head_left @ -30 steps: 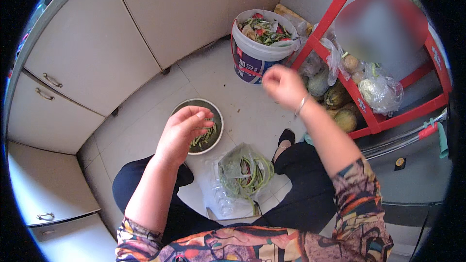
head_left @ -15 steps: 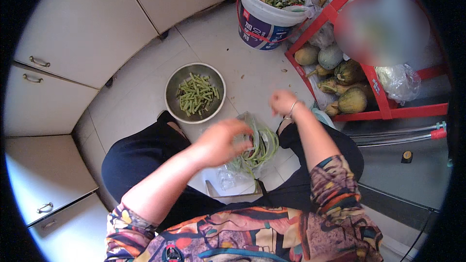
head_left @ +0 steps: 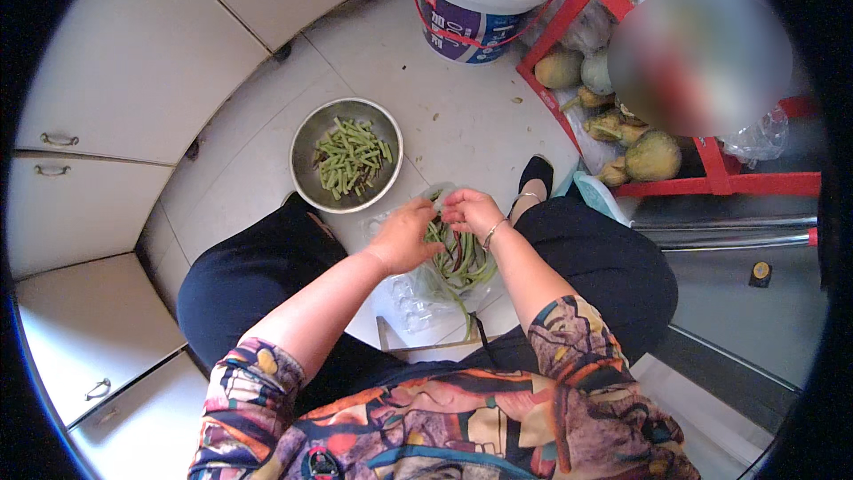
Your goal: The person sits on the floor and snaps green beans into smaller pieces, placing them into a metal bowl. They also handle a long reddish vegetable, snapping it into pieces and adding it to the bowl.
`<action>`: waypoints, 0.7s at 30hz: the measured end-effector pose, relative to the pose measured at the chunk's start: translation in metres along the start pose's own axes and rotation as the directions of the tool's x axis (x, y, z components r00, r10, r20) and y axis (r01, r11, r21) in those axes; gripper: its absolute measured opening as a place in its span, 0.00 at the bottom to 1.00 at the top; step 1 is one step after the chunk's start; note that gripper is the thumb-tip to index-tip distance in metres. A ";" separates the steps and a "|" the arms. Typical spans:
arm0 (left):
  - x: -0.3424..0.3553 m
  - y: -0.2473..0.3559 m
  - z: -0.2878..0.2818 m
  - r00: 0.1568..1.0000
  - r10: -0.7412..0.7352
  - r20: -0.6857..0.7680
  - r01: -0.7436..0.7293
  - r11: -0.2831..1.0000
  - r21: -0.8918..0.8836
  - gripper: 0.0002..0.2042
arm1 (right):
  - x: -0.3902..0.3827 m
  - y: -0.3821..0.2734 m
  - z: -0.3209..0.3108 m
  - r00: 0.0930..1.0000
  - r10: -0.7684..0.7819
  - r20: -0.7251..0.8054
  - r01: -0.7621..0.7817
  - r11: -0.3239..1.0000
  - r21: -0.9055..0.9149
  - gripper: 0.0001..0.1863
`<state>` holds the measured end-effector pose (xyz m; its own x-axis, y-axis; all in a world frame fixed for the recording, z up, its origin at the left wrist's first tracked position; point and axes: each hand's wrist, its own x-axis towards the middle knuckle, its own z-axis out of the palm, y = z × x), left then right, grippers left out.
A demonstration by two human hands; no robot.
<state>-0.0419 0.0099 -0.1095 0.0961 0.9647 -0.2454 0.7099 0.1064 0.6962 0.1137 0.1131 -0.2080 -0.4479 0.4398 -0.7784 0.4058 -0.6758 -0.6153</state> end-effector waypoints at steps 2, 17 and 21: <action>0.001 -0.007 -0.007 0.998 -0.062 -0.029 0.059 0.995 -0.081 0.23 | 0.013 0.017 -0.001 0.991 0.123 -0.061 -0.133 0.965 -0.225 0.10; -0.011 -0.023 -0.043 0.921 -0.266 0.284 0.387 0.568 -0.726 0.16 | 0.043 0.055 0.037 0.932 -0.114 -0.344 -0.251 0.483 -0.839 0.21; -0.011 -0.023 -0.045 0.931 -0.261 0.255 0.363 0.598 -0.714 0.15 | 0.054 0.066 0.036 0.941 -0.146 -0.305 -0.203 0.478 -0.855 0.20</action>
<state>-0.0908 0.0077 -0.0921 0.0825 0.8089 -0.5822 -0.0387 0.5863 0.8092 0.0875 0.0711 -0.2857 -0.2379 0.6930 -0.6805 0.9657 0.0937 -0.2421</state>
